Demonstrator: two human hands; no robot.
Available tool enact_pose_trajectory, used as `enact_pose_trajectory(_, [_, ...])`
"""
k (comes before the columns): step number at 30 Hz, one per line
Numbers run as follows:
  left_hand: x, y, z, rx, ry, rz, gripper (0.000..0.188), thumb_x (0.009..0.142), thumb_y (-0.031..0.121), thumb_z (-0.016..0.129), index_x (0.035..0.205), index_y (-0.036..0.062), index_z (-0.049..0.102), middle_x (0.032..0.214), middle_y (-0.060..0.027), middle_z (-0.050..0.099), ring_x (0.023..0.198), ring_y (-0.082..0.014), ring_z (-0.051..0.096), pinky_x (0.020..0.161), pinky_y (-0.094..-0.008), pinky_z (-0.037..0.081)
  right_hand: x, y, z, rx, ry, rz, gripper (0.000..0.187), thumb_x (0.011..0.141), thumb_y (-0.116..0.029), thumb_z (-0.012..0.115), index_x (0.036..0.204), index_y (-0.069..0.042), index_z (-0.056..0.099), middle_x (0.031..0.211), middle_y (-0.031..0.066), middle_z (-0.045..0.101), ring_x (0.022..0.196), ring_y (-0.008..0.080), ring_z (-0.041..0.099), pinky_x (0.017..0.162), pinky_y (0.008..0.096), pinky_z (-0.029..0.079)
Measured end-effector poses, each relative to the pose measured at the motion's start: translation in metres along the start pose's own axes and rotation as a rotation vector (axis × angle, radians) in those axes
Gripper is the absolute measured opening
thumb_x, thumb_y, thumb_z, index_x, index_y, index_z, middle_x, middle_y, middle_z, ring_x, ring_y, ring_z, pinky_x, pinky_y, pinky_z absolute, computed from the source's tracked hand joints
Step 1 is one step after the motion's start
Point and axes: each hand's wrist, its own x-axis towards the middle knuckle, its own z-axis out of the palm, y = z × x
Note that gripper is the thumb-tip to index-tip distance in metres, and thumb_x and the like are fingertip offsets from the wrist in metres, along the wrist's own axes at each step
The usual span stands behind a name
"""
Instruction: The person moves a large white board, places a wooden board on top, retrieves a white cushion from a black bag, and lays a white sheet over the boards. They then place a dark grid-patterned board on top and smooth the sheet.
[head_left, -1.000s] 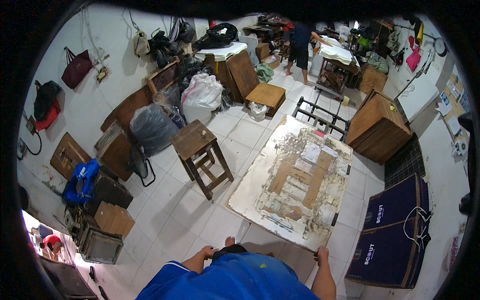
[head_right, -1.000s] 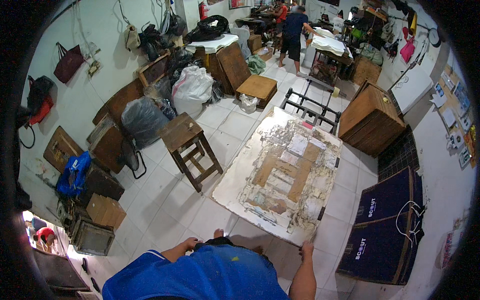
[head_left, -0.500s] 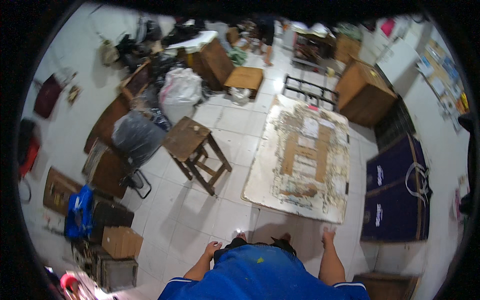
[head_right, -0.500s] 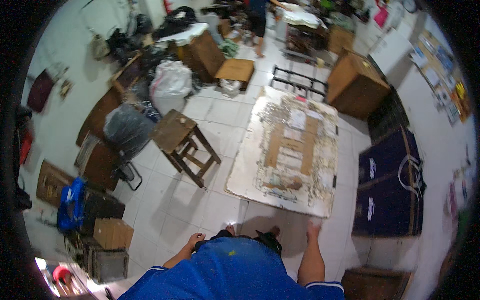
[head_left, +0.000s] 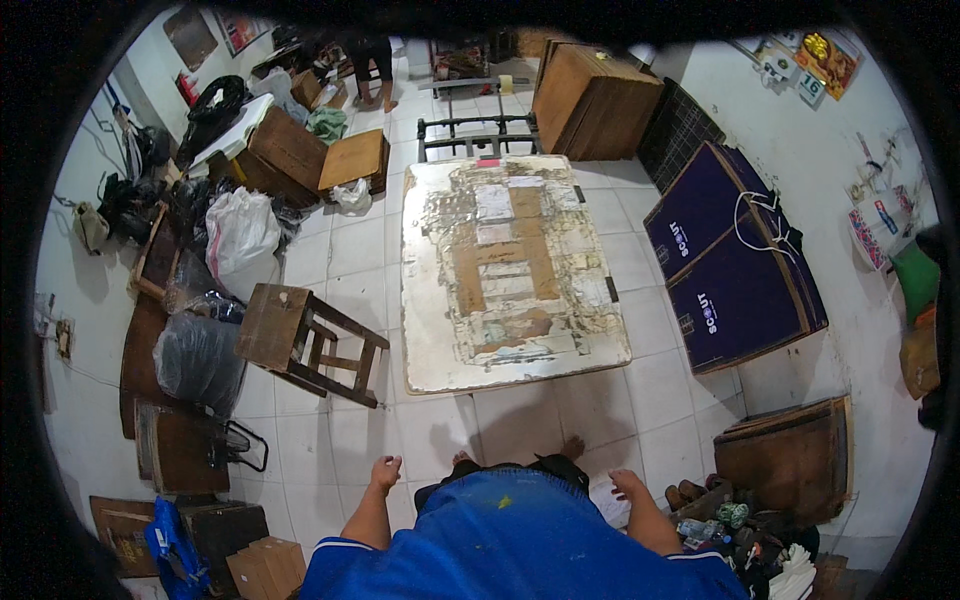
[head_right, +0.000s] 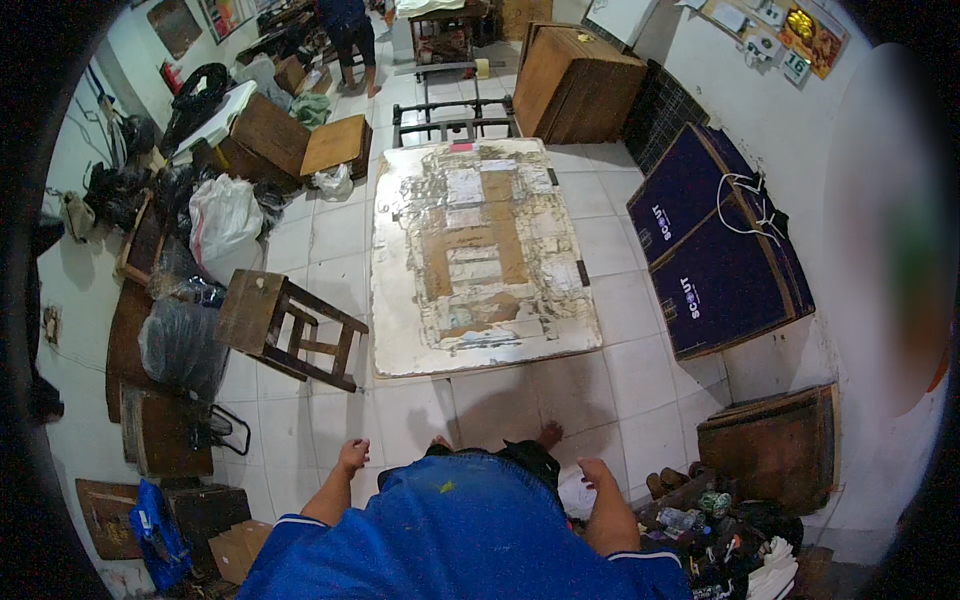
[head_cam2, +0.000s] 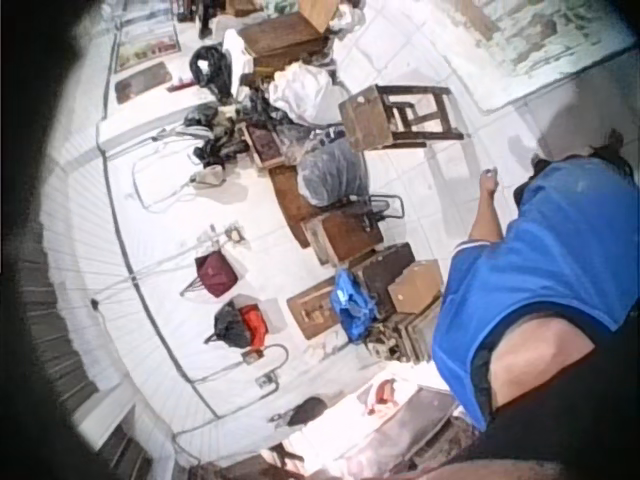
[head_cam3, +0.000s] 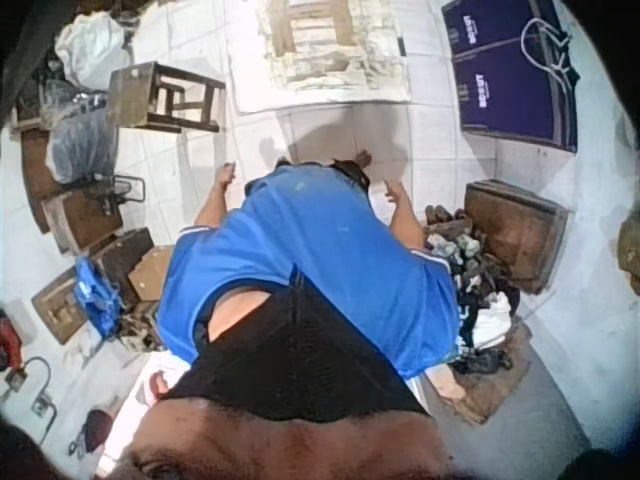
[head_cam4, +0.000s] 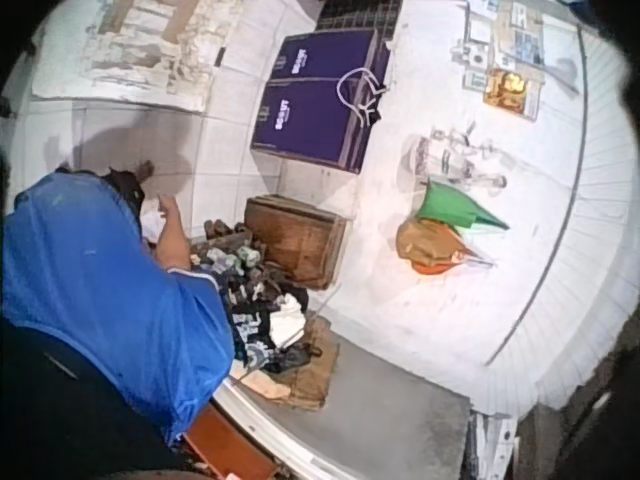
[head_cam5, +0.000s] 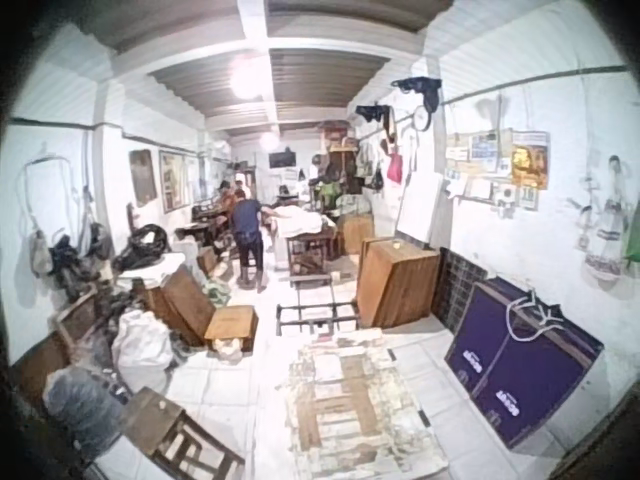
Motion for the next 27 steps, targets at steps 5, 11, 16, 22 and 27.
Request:
enact_pose_trajectory(5, [0.0, 0.074, 0.065, -0.04, 0.037, 0.102, 0.061, 0.09, 0.037, 0.067, 0.127, -0.0089, 0.055, 0.094, -0.0187, 0.07, 0.071, -0.023, 0.067, 0.064, -0.0341, 0.055, 0.035, 0.025, -0.044, 0.077, -0.05, -0.044, 0.043, 0.092, -0.049, 0.06, 0.113, -0.012, 0.062, 0.098, 0.0053, 0.061, 0.077, 0.02, 0.062, 0.065, 0.0422, 0.05])
enact_pose_trajectory(11, [-0.002, 0.112, 0.223, 0.32, -0.208, 0.102, 0.067, 0.085, 0.045, 0.068, 0.122, -0.0103, 0.06, 0.114, -0.0294, 0.066, 0.103, -0.0353, 0.067, 0.09, -0.04, 0.054, 0.065, 0.019, -0.119, 0.176, 0.015, -0.187, 0.04, 0.092, -0.047, 0.06, 0.11, -0.011, 0.063, 0.09, 0.0029, 0.062, 0.071, 0.0165, 0.061, 0.058, 0.0341, 0.05])
enact_pose_trajectory(16, [-0.02, 0.171, 0.355, 0.518, -0.444, 0.395, 0.076, 0.084, 0.059, 0.063, 0.127, -0.0039, 0.06, 0.125, -0.0266, 0.062, 0.116, -0.038, 0.061, 0.102, -0.0408, 0.047, 0.068, 0.029, -0.199, 0.191, -0.046, -0.172, 0.039, 0.093, -0.044, 0.061, 0.111, -0.01, 0.063, 0.091, 0.0036, 0.062, 0.074, 0.017, 0.062, 0.058, 0.0346, 0.05])
enact_pose_trajectory(22, [-0.05, 0.253, 0.408, 0.362, -0.384, 0.424, 0.072, 0.089, 0.052, 0.064, 0.133, -0.0041, 0.053, 0.125, -0.0248, 0.062, 0.115, -0.0363, 0.062, 0.099, -0.0404, 0.049, 0.095, 0.006, -0.276, 0.067, -0.022, -0.091, 0.039, 0.098, -0.042, 0.055, 0.119, -0.008, 0.058, 0.097, 0.0068, 0.063, 0.075, 0.0197, 0.063, 0.061, 0.0382, 0.052])
enact_pose_trajectory(27, [-0.009, 0.249, 0.415, 0.482, -0.22, 0.406, 0.08, 0.082, 0.061, 0.063, 0.127, -0.0058, 0.059, 0.125, -0.0262, 0.062, 0.116, -0.0376, 0.061, 0.1, -0.0397, 0.048, 0.115, -0.047, -0.314, -0.056, -0.044, -0.217, 0.04, 0.098, -0.04, 0.054, 0.121, -0.008, 0.056, 0.101, 0.0092, 0.064, 0.077, 0.0219, 0.065, 0.062, 0.0397, 0.053])
